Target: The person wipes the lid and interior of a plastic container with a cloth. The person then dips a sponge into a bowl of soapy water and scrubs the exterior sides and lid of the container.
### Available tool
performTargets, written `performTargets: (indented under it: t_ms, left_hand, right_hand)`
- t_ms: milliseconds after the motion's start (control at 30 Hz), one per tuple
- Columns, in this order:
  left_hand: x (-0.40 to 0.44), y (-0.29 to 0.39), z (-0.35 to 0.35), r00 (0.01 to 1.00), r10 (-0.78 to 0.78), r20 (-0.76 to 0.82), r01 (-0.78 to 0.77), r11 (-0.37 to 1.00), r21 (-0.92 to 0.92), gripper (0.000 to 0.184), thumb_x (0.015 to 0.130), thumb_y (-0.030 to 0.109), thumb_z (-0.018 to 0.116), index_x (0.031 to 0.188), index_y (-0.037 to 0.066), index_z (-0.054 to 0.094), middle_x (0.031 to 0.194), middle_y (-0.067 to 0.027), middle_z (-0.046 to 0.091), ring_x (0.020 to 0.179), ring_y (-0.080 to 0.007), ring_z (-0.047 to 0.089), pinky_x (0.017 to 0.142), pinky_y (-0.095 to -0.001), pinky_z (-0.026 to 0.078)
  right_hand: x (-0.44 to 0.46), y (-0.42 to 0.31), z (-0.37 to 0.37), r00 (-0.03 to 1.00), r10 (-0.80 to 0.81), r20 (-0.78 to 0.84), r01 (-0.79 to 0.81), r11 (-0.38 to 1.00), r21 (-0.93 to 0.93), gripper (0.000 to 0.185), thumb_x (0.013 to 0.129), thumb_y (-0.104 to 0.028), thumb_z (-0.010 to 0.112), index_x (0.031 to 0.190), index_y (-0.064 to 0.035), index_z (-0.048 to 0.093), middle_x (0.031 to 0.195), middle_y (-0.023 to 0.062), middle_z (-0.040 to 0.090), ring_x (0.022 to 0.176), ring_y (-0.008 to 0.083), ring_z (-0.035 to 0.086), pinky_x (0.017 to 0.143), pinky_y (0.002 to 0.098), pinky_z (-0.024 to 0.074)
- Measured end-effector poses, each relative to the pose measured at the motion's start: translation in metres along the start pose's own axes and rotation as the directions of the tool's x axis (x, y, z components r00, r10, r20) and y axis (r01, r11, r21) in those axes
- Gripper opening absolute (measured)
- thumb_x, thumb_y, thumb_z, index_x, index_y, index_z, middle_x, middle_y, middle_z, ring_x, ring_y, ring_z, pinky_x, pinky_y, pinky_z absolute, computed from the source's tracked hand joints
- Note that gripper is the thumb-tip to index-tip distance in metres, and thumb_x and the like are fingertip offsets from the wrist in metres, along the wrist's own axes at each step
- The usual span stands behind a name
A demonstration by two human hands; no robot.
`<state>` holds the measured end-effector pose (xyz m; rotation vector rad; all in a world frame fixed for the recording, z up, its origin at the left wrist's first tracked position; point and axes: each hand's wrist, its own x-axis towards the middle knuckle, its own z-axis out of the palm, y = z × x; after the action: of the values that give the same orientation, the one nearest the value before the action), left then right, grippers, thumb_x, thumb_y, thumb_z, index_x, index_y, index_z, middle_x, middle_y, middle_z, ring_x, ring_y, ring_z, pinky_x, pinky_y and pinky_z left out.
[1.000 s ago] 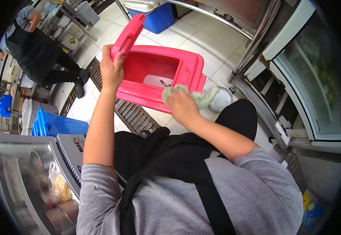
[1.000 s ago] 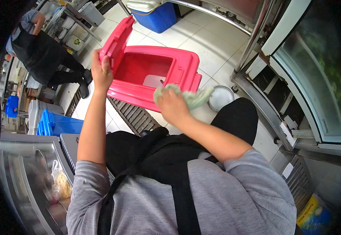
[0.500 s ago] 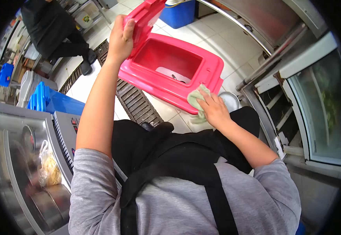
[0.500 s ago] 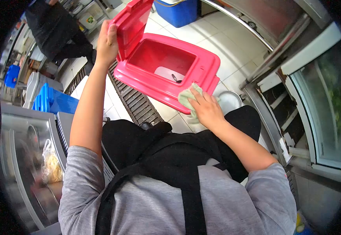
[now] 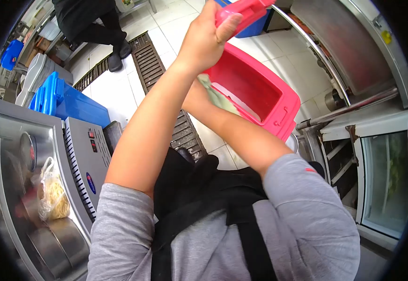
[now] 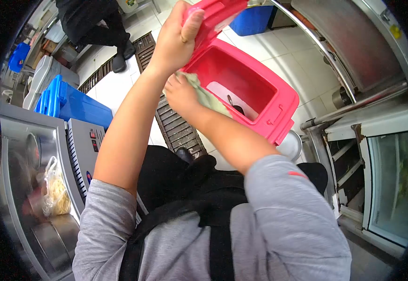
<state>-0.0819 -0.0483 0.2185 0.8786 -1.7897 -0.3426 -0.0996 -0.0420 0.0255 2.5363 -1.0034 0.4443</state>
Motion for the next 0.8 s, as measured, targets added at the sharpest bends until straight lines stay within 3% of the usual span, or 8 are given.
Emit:
performTargets:
  t_ms: [133, 300, 467, 533, 600, 633, 700, 800]
  left_hand:
    - [0.008, -0.010, -0.004, 1.000, 0.019, -0.001, -0.019, 0.999, -0.028, 0.036, 0.099, 0.037, 0.046, 0.093, 0.002, 0.044, 0.075, -0.0230, 0.052, 0.071, -0.0412, 0.054, 0.066, -0.0417, 0.045]
    - [0.016, -0.017, -0.018, 0.998, -0.005, -0.065, 0.007, 1.000, 0.027, 0.038, 0.101, 0.038, 0.040, 0.092, 0.001, 0.045, 0.077, -0.0216, 0.051, 0.072, -0.0375, 0.051, 0.070, -0.0406, 0.043]
    - [0.019, -0.015, -0.026, 0.994, 0.003, -0.112, 0.010, 0.994, 0.112, 0.042, 0.102, 0.040, 0.036, 0.094, 0.001, 0.047, 0.084, -0.0206, 0.052, 0.078, -0.0360, 0.050, 0.075, -0.0396, 0.043]
    - [0.016, -0.016, -0.022, 0.990, 0.006, -0.140, 0.015, 0.989, 0.150, 0.044, 0.102, 0.041, 0.035, 0.109, 0.000, 0.050, 0.098, -0.0274, 0.057, 0.091, -0.0389, 0.056, 0.083, -0.0400, 0.043]
    - [0.018, -0.011, -0.017, 0.995, 0.008, -0.098, 0.002, 0.995, 0.102, 0.044, 0.099, 0.044, 0.042, 0.094, 0.001, 0.049, 0.080, -0.0207, 0.056, 0.076, -0.0347, 0.056, 0.073, -0.0390, 0.045]
    - [0.015, -0.005, -0.013, 0.995, -0.001, -0.098, 0.011, 0.995, 0.101, 0.045, 0.100, 0.044, 0.041, 0.093, 0.000, 0.049, 0.080, -0.0200, 0.055, 0.076, -0.0344, 0.054, 0.073, -0.0386, 0.044]
    - [0.015, -0.002, -0.011, 0.995, 0.005, -0.096, 0.006, 0.994, 0.109, 0.046, 0.100, 0.045, 0.040, 0.093, 0.000, 0.049, 0.079, -0.0193, 0.054, 0.075, -0.0336, 0.053, 0.073, -0.0384, 0.044]
    - [0.015, -0.004, -0.012, 0.996, -0.010, -0.085, 0.019, 0.994, 0.109, 0.045, 0.101, 0.044, 0.039, 0.092, 0.001, 0.048, 0.078, -0.0178, 0.051, 0.073, -0.0318, 0.048, 0.072, -0.0374, 0.043]
  right_hand:
    - [-0.020, 0.006, -0.026, 0.999, -0.029, 0.024, 0.030, 0.998, -0.049, 0.031, 0.083, -0.025, 0.053, 0.105, -0.0099, 0.068, 0.117, 0.0044, 0.053, 0.118, 0.0295, 0.045, 0.090, 0.0445, 0.0393]
    - [-0.166, 0.030, -0.093, 0.999, -0.022, 0.035, 0.020, 0.997, 0.069, 0.030, 0.078, -0.019, 0.056, 0.106, -0.0108, 0.065, 0.128, 0.0059, 0.051, 0.117, 0.0307, 0.046, 0.086, 0.0463, 0.0402]
    - [-0.270, 0.062, -0.165, 0.953, 0.150, 0.264, -0.206, 0.959, 0.197, 0.026, 0.076, -0.015, 0.058, 0.100, -0.0066, 0.065, 0.121, 0.0095, 0.055, 0.104, 0.0308, 0.052, 0.087, 0.0455, 0.0424]
    - [-0.296, 0.077, -0.172, 0.692, 0.521, 0.500, -0.719, 0.563, 0.408, 0.024, 0.073, -0.005, 0.057, 0.096, -0.0037, 0.064, 0.118, 0.0139, 0.055, 0.099, 0.0326, 0.055, 0.085, 0.0418, 0.0462]
    - [-0.303, 0.115, -0.164, 0.567, 0.714, 0.411, -0.728, 0.201, 0.655, 0.029, 0.069, 0.004, 0.053, 0.095, -0.0009, 0.066, 0.116, 0.0179, 0.055, 0.098, 0.0348, 0.057, 0.086, 0.0382, 0.0485]
    - [-0.281, 0.129, -0.186, 0.748, 0.646, 0.151, -0.631, 0.621, 0.466, 0.032, 0.069, 0.010, 0.049, 0.095, 0.0029, 0.066, 0.113, 0.0198, 0.056, 0.100, 0.0353, 0.058, 0.090, 0.0381, 0.0476]
    - [-0.246, 0.162, -0.163, 0.789, 0.613, -0.043, -0.523, 0.707, 0.477, 0.035, 0.072, 0.009, 0.048, 0.099, -0.0014, 0.069, 0.113, 0.0208, 0.057, 0.103, 0.0366, 0.057, 0.094, 0.0399, 0.0452]
    - [-0.163, 0.199, -0.111, 0.850, 0.520, 0.082, -0.495, 0.737, 0.461, 0.030, 0.075, 0.000, 0.057, 0.096, -0.0125, 0.073, 0.115, 0.0131, 0.058, 0.102, 0.0350, 0.057, 0.089, 0.0421, 0.0470]
